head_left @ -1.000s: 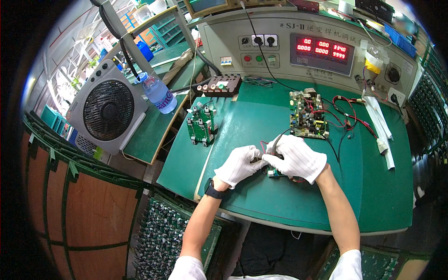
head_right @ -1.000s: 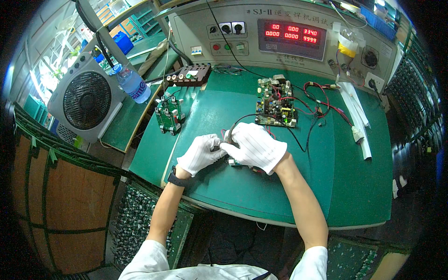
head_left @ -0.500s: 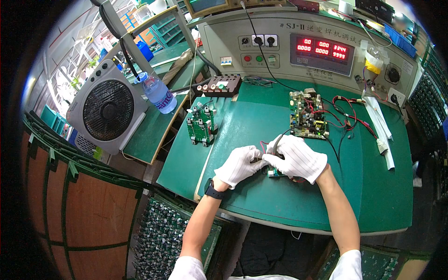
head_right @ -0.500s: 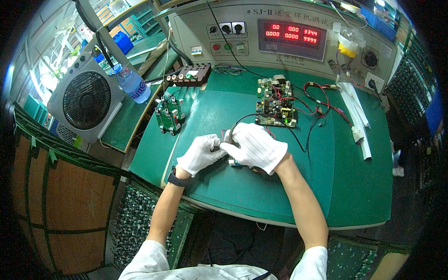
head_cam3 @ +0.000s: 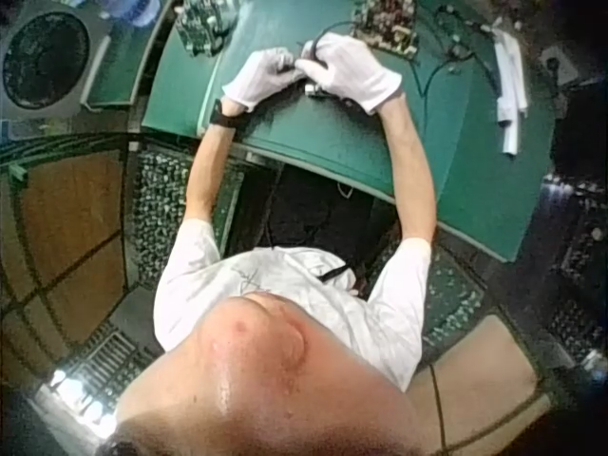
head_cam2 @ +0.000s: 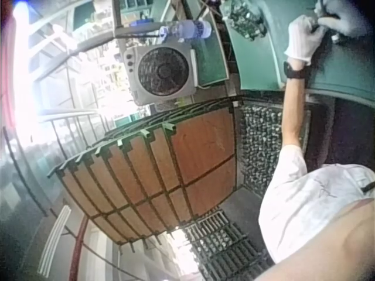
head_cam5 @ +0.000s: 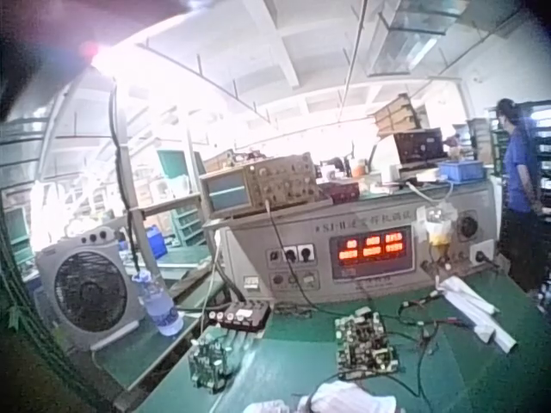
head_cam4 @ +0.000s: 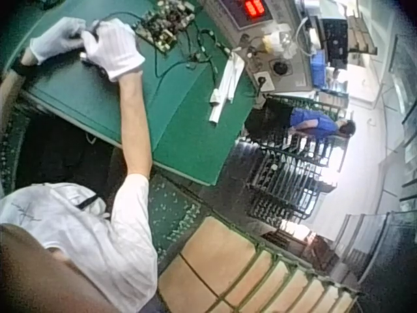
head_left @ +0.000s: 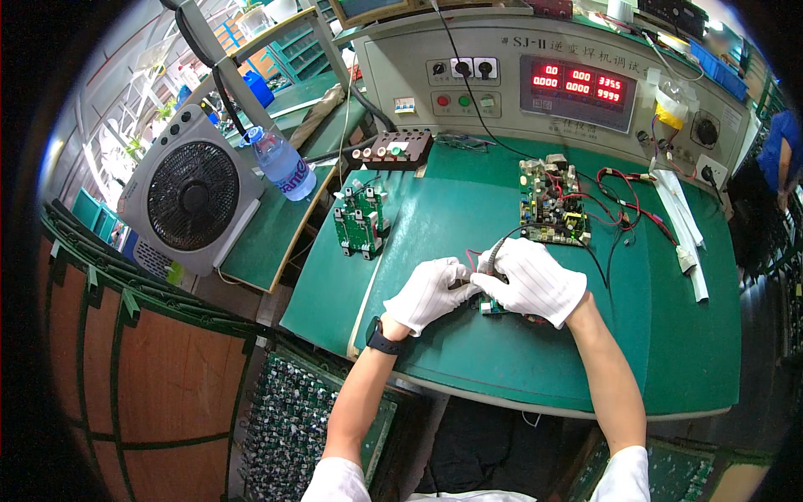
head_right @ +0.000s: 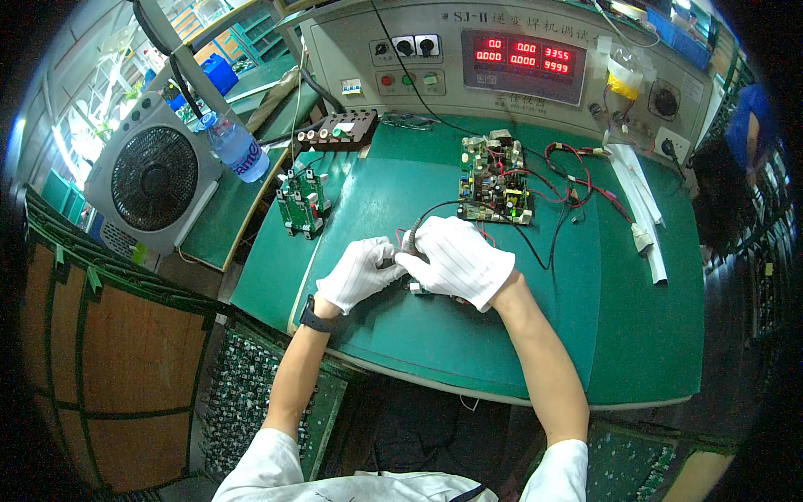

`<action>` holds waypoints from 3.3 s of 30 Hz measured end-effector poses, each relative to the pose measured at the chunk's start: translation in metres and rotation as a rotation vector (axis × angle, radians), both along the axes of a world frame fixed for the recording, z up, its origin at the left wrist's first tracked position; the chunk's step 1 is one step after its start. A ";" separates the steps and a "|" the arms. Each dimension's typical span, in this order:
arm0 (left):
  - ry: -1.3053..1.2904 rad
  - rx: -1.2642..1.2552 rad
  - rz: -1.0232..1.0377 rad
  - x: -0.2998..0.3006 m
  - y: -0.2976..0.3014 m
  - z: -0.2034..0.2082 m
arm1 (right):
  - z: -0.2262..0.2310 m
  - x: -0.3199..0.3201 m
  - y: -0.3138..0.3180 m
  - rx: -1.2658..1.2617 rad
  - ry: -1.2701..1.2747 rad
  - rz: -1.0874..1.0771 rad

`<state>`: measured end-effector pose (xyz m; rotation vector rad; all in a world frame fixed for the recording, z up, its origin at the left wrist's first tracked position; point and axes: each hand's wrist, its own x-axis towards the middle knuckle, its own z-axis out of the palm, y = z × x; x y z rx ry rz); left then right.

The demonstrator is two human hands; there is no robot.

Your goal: The person assembles electronic components onto a printed circuit board, then tests the assembled components. The assembly is performed with a soldering iron to connect wires and components to the board.

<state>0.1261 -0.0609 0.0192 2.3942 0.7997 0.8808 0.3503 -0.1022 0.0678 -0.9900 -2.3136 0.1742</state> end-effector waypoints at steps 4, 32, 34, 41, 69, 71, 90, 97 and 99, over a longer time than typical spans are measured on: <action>-0.025 0.000 0.007 0.000 0.000 0.000 | -0.001 0.000 0.001 -0.020 0.018 0.001; 0.170 -0.023 0.070 -0.001 -0.002 0.003 | -0.016 0.001 0.007 -0.002 -0.010 -0.032; 0.157 0.036 0.063 0.002 -0.001 0.003 | -0.026 0.005 0.010 0.130 -0.063 -0.018; 0.142 -0.028 0.075 0.001 0.001 0.008 | -0.012 0.004 0.005 0.050 -0.011 -0.011; 0.093 0.005 0.032 -0.001 0.001 0.004 | -0.018 0.007 0.004 0.272 -0.126 0.007; 0.086 -0.001 0.032 -0.002 0.001 0.001 | -0.022 0.007 0.005 0.278 -0.126 0.010; -0.075 -0.221 -0.005 -0.004 0.000 -0.015 | 0.012 0.004 -0.004 -0.390 0.560 -0.006; -0.165 -0.454 0.074 0.023 -0.018 0.034 | 0.028 0.073 -0.027 -0.491 1.251 -0.160; -0.270 -0.403 0.053 0.045 -0.033 0.038 | 0.009 0.107 -0.037 -0.731 1.218 -0.208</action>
